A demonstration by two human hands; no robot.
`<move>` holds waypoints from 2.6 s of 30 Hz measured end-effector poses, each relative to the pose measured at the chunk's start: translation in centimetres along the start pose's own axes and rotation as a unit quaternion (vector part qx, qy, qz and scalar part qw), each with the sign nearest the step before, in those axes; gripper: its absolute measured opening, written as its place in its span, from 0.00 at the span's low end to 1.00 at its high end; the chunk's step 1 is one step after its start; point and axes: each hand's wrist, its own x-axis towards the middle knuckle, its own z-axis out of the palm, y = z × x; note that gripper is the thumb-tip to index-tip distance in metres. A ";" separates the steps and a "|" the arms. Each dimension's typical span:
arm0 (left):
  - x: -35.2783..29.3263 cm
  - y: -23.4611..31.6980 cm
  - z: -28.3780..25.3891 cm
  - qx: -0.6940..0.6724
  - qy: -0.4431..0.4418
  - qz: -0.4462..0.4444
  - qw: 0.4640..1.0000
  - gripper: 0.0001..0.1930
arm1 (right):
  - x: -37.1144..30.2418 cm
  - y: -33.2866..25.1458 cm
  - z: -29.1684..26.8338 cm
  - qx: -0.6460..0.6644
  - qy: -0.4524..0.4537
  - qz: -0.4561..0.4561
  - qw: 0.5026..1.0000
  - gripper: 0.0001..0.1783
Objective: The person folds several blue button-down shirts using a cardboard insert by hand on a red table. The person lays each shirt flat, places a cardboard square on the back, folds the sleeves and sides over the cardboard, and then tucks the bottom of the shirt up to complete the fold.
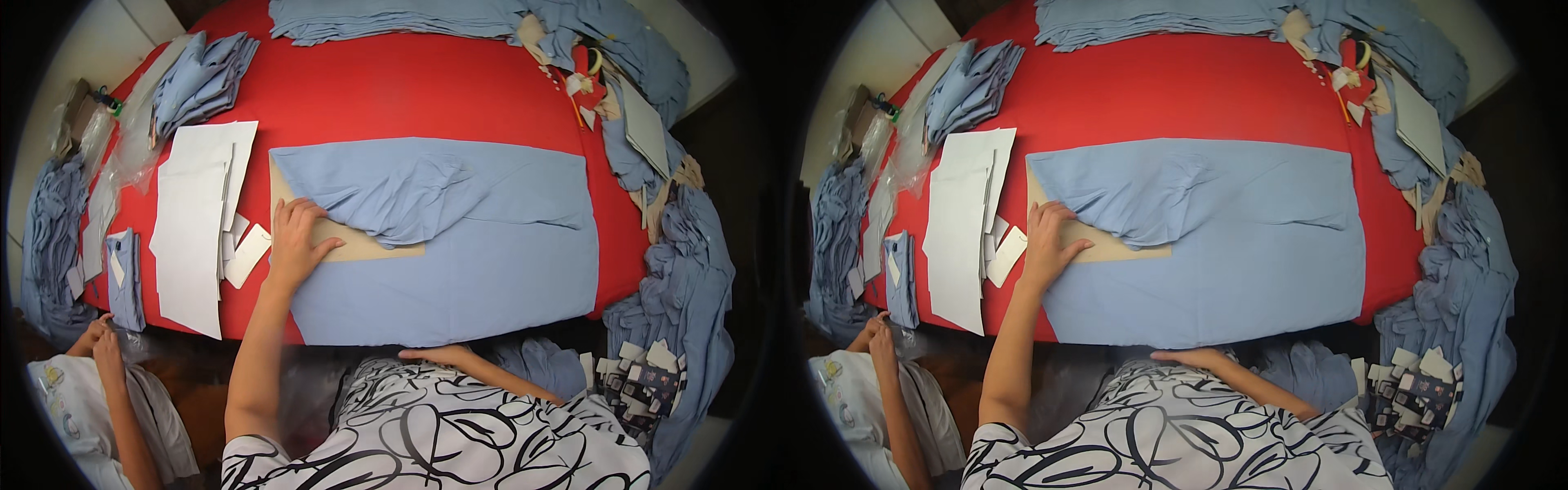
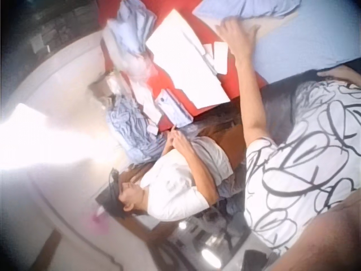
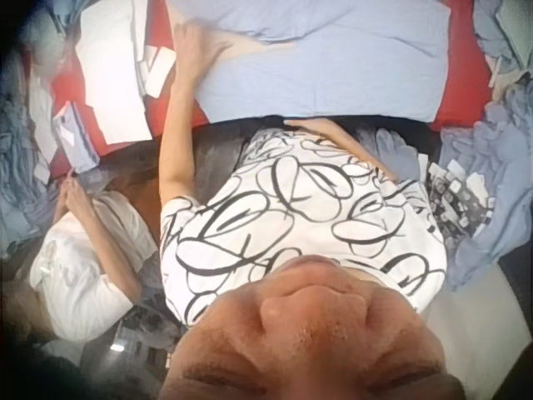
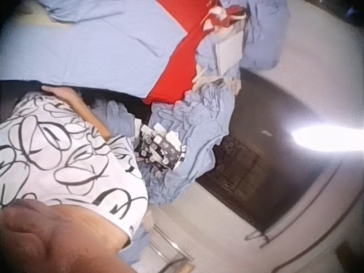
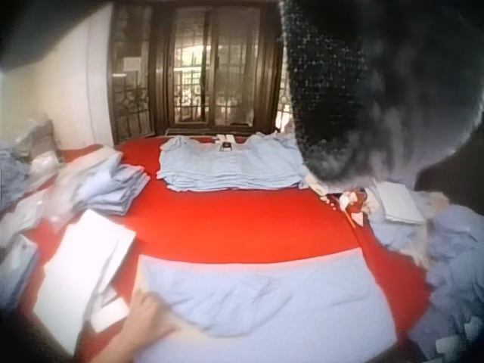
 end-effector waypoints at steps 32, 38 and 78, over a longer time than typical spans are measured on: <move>4.1 -0.2 3.1 0.003 0.115 -0.032 0.993 0.13 | -16.8 7.4 -14.4 -0.255 0.745 0.043 0.615 0.21; 4.8 -0.6 2.7 -0.129 0.163 -0.240 0.948 0.13 | -25.7 5.9 -24.6 0.003 0.594 -0.146 0.792 0.08; 5.9 -4.5 -0.6 -0.179 -0.019 -0.199 0.963 0.19 | 9.1 -40.0 -32.7 -0.496 0.463 -0.241 0.694 0.30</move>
